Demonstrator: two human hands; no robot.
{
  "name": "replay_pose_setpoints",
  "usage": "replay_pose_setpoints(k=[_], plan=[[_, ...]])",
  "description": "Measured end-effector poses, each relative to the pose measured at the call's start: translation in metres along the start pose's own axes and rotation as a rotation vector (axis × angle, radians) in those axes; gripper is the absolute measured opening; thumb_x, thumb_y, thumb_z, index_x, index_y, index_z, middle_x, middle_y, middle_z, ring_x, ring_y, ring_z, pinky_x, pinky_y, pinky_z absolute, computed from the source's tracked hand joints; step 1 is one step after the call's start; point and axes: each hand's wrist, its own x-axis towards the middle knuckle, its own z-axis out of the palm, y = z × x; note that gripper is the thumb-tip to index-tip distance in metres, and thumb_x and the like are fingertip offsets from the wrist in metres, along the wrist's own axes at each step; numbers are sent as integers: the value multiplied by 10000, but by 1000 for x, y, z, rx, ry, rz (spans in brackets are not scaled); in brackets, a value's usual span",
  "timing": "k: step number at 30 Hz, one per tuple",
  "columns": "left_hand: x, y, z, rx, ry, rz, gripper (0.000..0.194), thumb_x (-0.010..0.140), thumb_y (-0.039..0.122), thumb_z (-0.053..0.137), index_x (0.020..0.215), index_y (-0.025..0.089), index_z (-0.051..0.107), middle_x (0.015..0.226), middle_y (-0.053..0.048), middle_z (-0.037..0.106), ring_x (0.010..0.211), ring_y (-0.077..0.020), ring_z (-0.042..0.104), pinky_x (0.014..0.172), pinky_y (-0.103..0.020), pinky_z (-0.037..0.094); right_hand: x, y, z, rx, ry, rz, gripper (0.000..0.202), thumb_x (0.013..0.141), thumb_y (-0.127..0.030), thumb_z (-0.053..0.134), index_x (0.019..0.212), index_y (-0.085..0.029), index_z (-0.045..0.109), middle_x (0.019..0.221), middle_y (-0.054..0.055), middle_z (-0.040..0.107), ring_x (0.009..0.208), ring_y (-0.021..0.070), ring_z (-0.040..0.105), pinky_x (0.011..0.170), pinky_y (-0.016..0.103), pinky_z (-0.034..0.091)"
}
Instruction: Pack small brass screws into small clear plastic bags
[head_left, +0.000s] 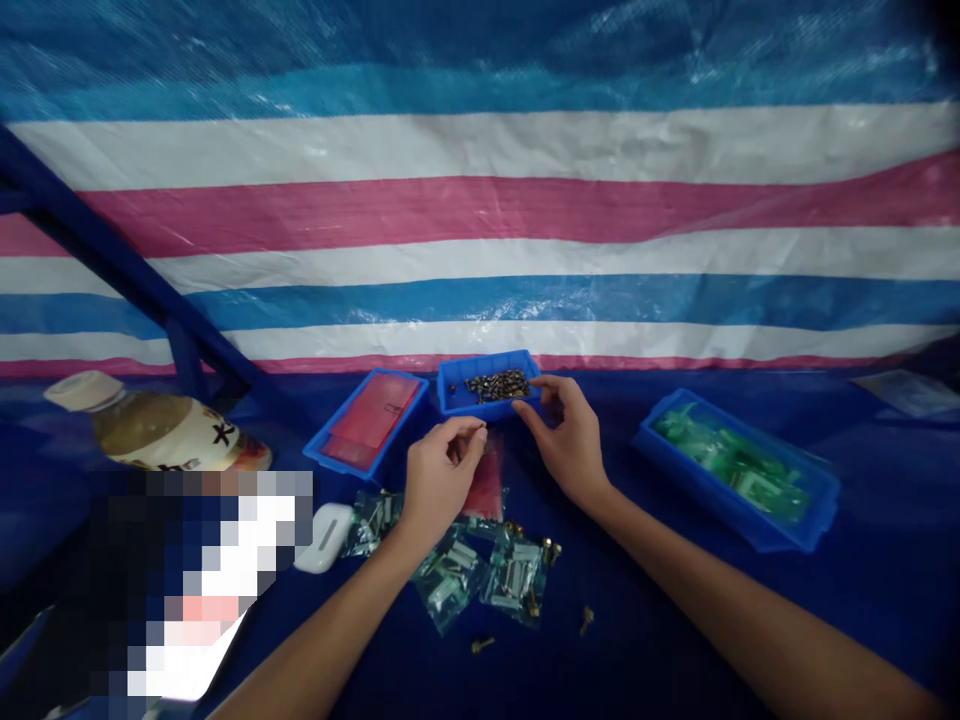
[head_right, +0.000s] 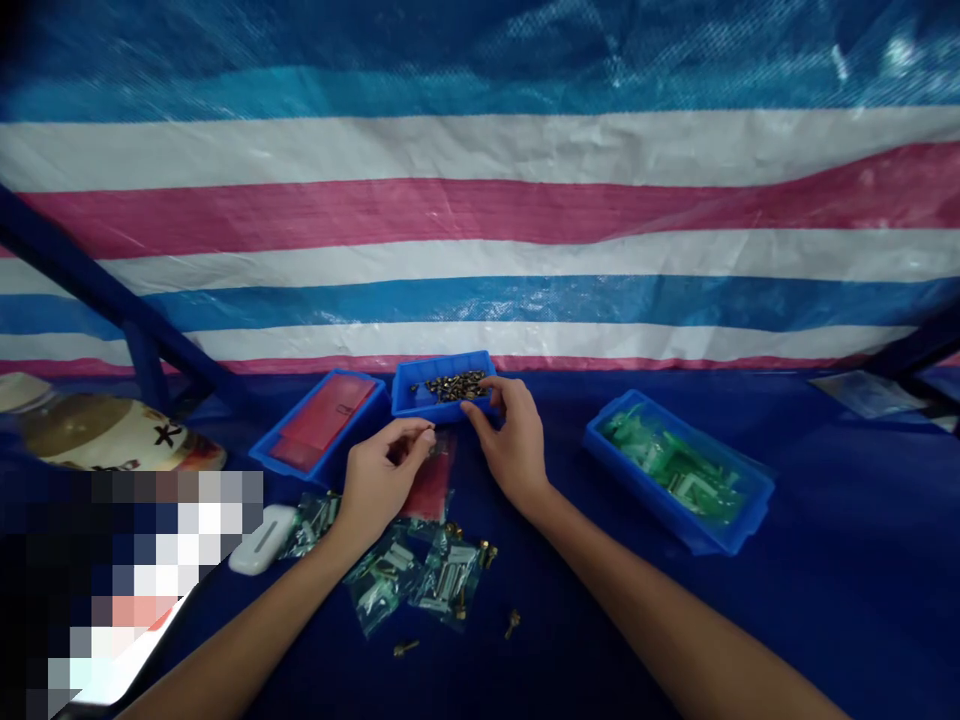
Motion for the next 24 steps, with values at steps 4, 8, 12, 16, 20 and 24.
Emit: replay_pose_setpoints(k=[4,8,12,16,20,24], plan=[[0,-1,-1,-7,12,43,191,850,352,597,940,209,688,779,-17,682,643,-133,583,623,-244,458,-5,-3,-1,30,-171,-53,147,890,-303,557,1019,-231,558,753,2,501,691,152,488,651,295,426],[-1,0,-2,30,-1,84,163,837,302,620,964,219,682,812,-18,658,696,-134,584,684,-255,476,-10,-10,-1,29,-415,-178,133,924,-307,504,931,-219,604,834,30,580,781,157,540,699,296,430],[-3,3,-2,96,12,106,151,816,195,632,958,234,665,829,0,632,729,-123,575,705,-248,480,-11,-10,0,27,-516,-170,168,935,-302,484,908,-201,615,830,26,619,767,148,556,682,281,418],[-4,5,-1,152,1,142,116,806,158,630,890,229,665,806,2,628,774,-140,570,729,-261,482,-10,-7,0,60,-550,-130,180,932,-283,479,850,-180,602,744,4,614,648,116,533,596,248,370],[-2,3,0,135,-38,152,148,805,197,644,947,236,661,860,-8,643,826,-157,577,752,-278,489,-8,-7,-1,75,-554,-96,186,931,-276,480,849,-180,617,712,-10,606,614,106,511,577,239,354],[-1,2,0,100,-57,145,300,783,104,606,1048,242,633,944,-15,646,894,-166,582,784,-289,492,-8,-8,-2,97,-504,-84,185,920,-290,503,858,-184,640,721,-11,624,615,105,516,566,232,359]])
